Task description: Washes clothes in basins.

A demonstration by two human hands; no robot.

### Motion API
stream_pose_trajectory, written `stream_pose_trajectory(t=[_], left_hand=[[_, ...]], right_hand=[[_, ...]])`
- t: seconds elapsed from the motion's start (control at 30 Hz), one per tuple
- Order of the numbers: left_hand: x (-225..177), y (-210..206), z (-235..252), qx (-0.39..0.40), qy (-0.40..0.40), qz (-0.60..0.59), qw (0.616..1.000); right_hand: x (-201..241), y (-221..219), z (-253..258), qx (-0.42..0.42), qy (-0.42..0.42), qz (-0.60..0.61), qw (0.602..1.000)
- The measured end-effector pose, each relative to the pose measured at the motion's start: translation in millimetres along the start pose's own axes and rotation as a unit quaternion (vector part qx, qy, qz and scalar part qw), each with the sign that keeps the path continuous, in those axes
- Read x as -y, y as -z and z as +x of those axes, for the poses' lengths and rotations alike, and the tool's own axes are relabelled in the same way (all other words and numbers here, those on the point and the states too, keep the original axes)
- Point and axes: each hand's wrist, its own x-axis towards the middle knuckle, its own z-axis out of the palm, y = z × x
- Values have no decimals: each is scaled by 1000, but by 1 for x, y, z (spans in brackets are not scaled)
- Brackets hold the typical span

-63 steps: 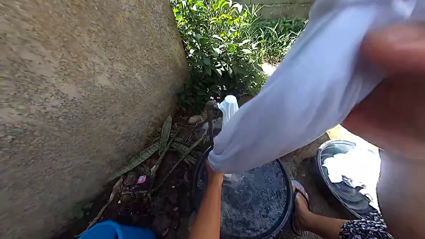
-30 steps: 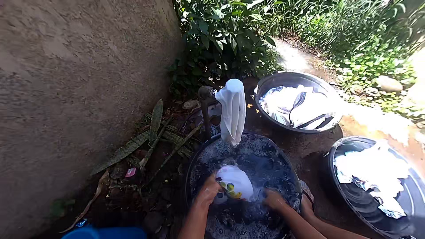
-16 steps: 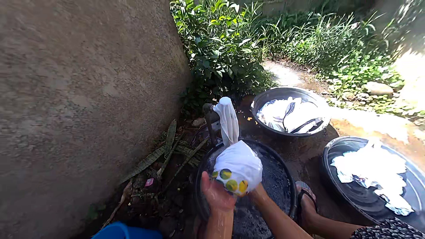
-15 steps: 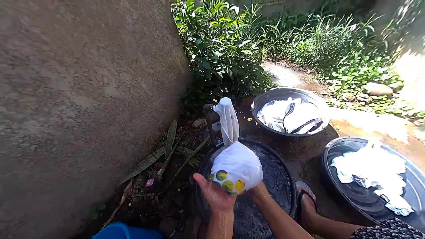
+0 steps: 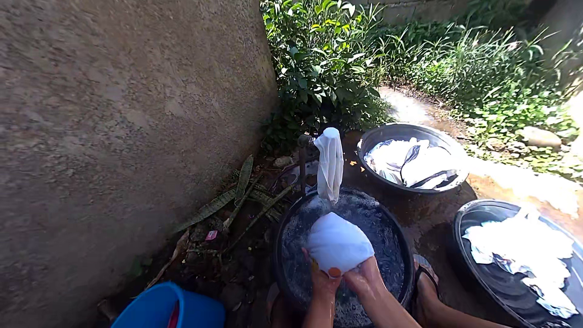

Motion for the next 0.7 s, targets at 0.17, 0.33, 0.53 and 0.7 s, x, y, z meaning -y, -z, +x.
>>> stream_pose_trajectory(t=[0.17, 0.33, 0.53, 0.7], left_hand=[[-34, -40, 23, 44, -64, 112, 991], [-60, -77, 28, 95, -41, 311, 945], [-58, -55, 21, 353, 19, 484, 800], [-60, -25, 4, 101, -93, 368, 920]], right_hand=[[18, 56, 5, -31, 39, -82, 995], [49, 124, 14, -61, -153, -298, 940], [35, 84, 57, 102, -222, -128, 961], [34, 36, 65, -99, 9, -95, 990]])
